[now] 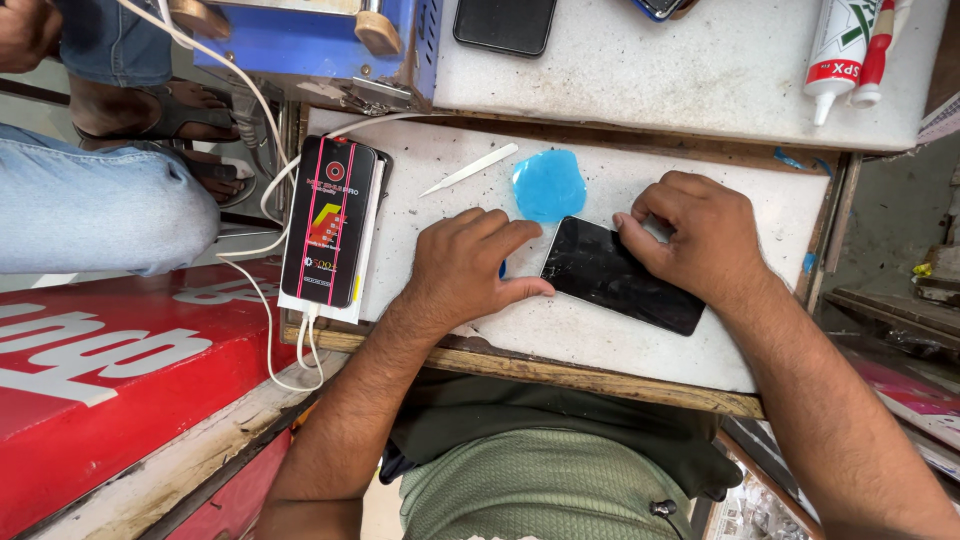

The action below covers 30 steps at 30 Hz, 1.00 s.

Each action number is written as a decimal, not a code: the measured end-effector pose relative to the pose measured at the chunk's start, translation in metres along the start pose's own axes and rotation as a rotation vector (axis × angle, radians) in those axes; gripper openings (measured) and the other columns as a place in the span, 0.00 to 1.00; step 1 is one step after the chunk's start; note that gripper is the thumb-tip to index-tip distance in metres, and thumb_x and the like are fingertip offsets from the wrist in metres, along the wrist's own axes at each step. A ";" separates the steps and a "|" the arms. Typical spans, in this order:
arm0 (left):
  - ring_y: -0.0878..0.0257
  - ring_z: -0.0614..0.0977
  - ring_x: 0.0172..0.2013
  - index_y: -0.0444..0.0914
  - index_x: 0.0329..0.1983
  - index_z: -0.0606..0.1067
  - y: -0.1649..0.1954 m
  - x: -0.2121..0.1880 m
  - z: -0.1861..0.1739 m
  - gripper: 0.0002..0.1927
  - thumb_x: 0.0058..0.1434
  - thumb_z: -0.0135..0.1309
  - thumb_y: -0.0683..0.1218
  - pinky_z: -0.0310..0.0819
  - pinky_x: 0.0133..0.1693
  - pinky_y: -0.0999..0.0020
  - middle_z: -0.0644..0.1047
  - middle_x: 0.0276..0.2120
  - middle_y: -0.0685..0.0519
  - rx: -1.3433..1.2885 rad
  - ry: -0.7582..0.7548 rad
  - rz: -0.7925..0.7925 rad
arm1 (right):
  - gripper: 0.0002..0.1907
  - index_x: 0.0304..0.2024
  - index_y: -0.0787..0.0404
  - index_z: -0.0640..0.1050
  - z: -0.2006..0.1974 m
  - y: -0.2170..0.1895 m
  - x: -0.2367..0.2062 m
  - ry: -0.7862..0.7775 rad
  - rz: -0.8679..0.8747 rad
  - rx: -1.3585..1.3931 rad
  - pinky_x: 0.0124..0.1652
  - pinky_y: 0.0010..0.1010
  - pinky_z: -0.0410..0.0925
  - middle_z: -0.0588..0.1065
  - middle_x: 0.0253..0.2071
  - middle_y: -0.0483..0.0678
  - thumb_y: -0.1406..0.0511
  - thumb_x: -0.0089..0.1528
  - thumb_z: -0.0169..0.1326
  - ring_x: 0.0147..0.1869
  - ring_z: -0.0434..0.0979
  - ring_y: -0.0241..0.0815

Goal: The person cleans a phone back cover with a blue adhesive remover putty, then squeezes adhesive from a tube onto the cover and along its edges. They pick up a phone with a shattered back glass, hold the cover against it, and press the parts together while handling the phone body.

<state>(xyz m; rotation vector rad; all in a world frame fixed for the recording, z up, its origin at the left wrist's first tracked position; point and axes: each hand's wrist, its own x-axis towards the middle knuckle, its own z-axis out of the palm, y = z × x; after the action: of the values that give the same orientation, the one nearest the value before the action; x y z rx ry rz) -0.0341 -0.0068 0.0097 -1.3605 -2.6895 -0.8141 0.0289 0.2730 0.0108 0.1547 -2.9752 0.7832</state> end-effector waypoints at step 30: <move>0.62 0.81 0.33 0.44 0.46 0.80 0.004 0.002 -0.002 0.35 0.43 0.66 0.71 0.77 0.31 0.66 0.78 0.31 0.55 -0.016 -0.007 0.009 | 0.10 0.29 0.58 0.77 -0.004 0.002 -0.002 0.001 -0.018 0.032 0.32 0.33 0.72 0.74 0.27 0.45 0.62 0.59 0.64 0.32 0.77 0.41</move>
<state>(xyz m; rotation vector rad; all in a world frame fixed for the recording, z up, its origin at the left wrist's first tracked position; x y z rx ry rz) -0.0330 -0.0043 0.0136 -1.3800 -2.6861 -0.8337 0.0309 0.2768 0.0129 0.1817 -2.9570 0.8282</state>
